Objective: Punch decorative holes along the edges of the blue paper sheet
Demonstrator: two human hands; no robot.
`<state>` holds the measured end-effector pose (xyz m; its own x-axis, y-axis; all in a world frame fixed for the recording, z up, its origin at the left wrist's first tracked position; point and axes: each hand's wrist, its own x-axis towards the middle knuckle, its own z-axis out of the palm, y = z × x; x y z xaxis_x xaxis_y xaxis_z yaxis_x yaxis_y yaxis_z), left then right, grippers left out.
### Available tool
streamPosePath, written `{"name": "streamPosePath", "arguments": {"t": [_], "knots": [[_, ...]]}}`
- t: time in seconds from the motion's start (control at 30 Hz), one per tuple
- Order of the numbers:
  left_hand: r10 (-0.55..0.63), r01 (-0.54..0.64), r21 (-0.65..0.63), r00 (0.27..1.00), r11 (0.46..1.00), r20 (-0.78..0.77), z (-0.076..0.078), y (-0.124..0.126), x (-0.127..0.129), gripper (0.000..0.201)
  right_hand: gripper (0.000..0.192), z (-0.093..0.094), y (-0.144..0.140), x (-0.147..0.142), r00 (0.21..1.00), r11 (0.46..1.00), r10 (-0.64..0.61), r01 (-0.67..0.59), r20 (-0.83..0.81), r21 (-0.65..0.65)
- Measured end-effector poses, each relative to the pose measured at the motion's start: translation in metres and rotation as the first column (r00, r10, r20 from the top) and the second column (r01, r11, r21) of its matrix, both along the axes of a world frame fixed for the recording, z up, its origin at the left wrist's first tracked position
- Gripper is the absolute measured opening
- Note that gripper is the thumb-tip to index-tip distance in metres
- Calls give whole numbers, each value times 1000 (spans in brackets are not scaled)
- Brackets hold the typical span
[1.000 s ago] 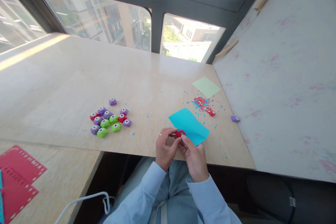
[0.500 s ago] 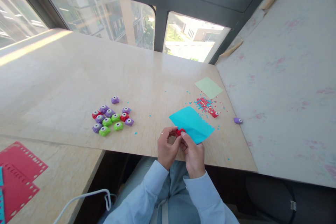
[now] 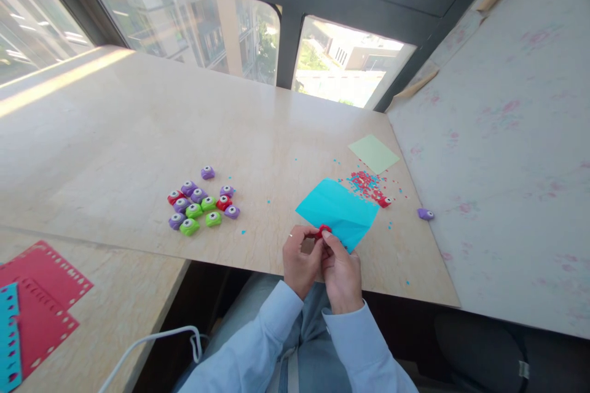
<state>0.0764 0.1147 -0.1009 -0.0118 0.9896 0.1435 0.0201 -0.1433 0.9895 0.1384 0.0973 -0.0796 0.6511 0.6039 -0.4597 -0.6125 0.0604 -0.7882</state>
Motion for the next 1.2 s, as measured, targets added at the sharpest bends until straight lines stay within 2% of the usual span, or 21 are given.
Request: {"name": "streamPosePath", "arguments": {"t": [0.13, 0.43, 0.6, 0.7, 0.83, 0.93, 1.07, 1.2], "knots": [[46, -45, -25, 999, 999, 16, -1, -3, 1, 9, 20, 2, 1, -4, 999, 999, 42, -42, 21, 21], [106, -106, -33, 994, 994, 8, -3, -4, 3, 11, 18, -2, 2, -10, 998, 1000, 22, -22, 58, -8], [93, -90, -50, 994, 995, 61, 1, -6, 3, 16, 21, 4, -2, -2, 978, 980, 174, -183, 112, 77], [88, -86, -33, 994, 996, 64, 2, -6, 4, 18, 25, 8, -8, 3, 961, 962, 250, -261, 121, 86], [152, -150, 63, 988, 987, -27, -1, -5, 5, 16, 31, 9, -16, 4, 961, 958, 275, -277, 33, 76], [157, -141, 189, 985, 972, -71, -3, -6, 4, 17, 33, 14, -21, 1, 949, 948, 314, -312, -29, 70], [176, -120, 351, 976, 929, -132, -8, -9, 3, 12, 39, 19, -25, 1, 937, 937, 349, -349, -5, 26], [201, -115, 458, 969, 881, -143, -12, -13, 4, 16, 40, 12, -24, 6, 944, 944, 329, -329, -7, -24]]}}
